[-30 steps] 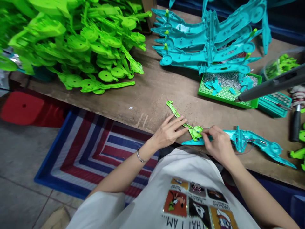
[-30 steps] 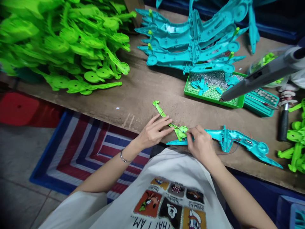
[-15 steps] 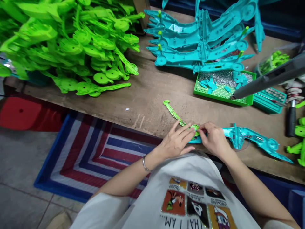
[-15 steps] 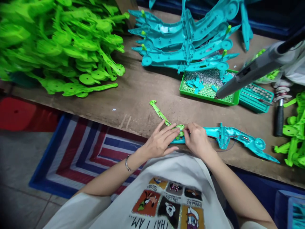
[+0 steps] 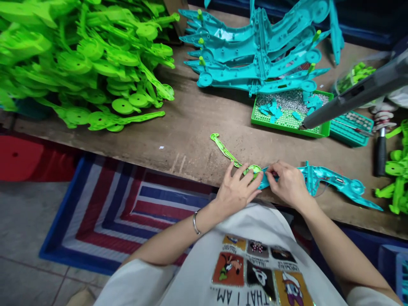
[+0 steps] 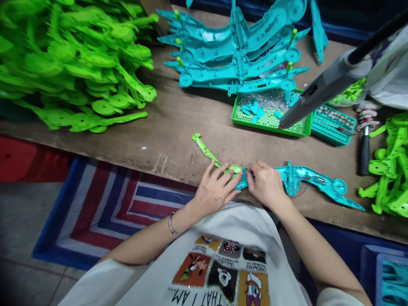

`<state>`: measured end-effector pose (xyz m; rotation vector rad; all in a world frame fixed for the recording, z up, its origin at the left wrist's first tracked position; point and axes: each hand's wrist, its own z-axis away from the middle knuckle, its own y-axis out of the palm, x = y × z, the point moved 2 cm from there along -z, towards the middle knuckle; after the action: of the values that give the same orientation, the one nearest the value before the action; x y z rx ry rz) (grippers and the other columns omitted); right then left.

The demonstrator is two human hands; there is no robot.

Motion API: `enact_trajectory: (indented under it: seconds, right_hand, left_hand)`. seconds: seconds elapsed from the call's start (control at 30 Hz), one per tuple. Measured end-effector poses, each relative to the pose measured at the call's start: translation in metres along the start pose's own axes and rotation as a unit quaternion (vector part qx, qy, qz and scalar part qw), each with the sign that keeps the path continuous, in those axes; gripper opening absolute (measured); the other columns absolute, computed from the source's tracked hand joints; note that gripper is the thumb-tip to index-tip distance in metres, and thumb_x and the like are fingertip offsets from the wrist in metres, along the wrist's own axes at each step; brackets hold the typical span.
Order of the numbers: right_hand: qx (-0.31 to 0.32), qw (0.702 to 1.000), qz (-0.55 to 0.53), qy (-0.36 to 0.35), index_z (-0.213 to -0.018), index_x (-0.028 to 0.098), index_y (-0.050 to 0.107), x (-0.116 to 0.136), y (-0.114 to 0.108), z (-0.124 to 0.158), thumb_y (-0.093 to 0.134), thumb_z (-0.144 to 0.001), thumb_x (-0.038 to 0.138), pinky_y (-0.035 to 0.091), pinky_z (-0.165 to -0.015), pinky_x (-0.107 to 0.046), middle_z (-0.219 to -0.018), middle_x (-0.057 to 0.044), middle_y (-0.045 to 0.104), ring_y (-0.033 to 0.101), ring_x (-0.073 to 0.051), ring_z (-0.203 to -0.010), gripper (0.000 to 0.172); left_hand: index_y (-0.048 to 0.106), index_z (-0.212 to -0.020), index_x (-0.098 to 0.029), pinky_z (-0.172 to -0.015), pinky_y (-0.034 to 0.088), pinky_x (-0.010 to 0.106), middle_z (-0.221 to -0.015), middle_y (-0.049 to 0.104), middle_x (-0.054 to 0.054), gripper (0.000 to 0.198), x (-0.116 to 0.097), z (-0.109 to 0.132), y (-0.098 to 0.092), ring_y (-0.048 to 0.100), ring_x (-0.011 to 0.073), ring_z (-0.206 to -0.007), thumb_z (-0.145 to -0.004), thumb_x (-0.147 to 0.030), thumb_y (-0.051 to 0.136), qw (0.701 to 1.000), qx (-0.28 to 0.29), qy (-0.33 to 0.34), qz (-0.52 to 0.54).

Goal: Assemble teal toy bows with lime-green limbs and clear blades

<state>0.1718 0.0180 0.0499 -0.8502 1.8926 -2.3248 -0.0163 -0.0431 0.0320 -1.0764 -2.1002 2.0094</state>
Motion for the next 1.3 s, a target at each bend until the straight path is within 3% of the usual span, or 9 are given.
enact_trajectory:
  seconds: [0.23,0.4,0.7,0.97,1.3]
  right_hand:
    - [0.069,0.996,-0.024,-0.044,-0.101,0.018,0.071,-0.004,-0.014,-0.001,0.043,-0.095,0.012,0.044,-0.077,-0.028,-0.092,-0.007,0.065,0.064,-0.018,-0.083,0.029]
    - [0.079,0.995,-0.035,-0.047,-0.105,0.017,0.072,-0.008,-0.013,-0.002,0.042,-0.094,0.009,0.045,-0.080,-0.028,-0.093,-0.008,0.065,0.064,-0.018,-0.085,0.033]
    - [0.071,0.995,-0.050,-0.057,-0.103,0.017,0.072,-0.011,-0.013,-0.002,0.044,-0.094,0.009,0.046,-0.079,-0.030,-0.092,-0.008,0.067,0.065,-0.019,-0.086,0.031]
    - [0.052,0.992,-0.076,-0.090,-0.096,0.017,0.066,-0.022,-0.015,-0.002,0.051,-0.094,0.011,0.046,-0.079,-0.030,-0.089,-0.006,0.068,0.065,-0.020,-0.085,0.017]
    - [0.083,0.982,0.087,-0.148,-0.096,0.016,0.065,-0.024,-0.019,-0.005,0.045,-0.100,0.017,0.038,-0.066,-0.029,-0.094,-0.008,0.060,0.059,-0.018,-0.078,0.021]
  left_hand:
    - [0.049,-0.148,-0.021,-0.117,0.028,0.064,-0.130,0.064,0.016,0.053,-0.017,-0.008,-0.009,0.049,0.0372,-0.134,-0.098,-0.037,0.054,0.995,0.046,-0.022,-0.083]
    - [0.048,-0.149,-0.022,-0.116,0.031,0.060,-0.132,0.062,0.013,0.052,-0.023,-0.012,-0.011,0.047,0.0351,-0.135,-0.100,-0.039,0.049,0.990,0.068,-0.037,-0.120]
    - [0.046,-0.151,-0.027,-0.117,0.028,0.059,-0.131,0.060,0.012,0.054,-0.029,-0.016,-0.006,0.045,0.0341,-0.135,-0.098,-0.041,0.052,0.986,0.080,-0.092,-0.117]
    - [0.050,-0.148,-0.030,-0.117,0.028,0.059,-0.128,0.060,0.012,0.051,-0.032,-0.017,-0.009,0.045,0.0336,-0.135,-0.098,-0.039,0.053,0.986,0.079,-0.099,-0.110]
    - [0.048,-0.150,-0.033,-0.114,0.032,0.059,-0.130,0.059,0.013,0.052,-0.037,-0.018,-0.010,0.045,0.0354,-0.137,-0.098,-0.038,0.052,0.981,0.089,-0.106,-0.136]
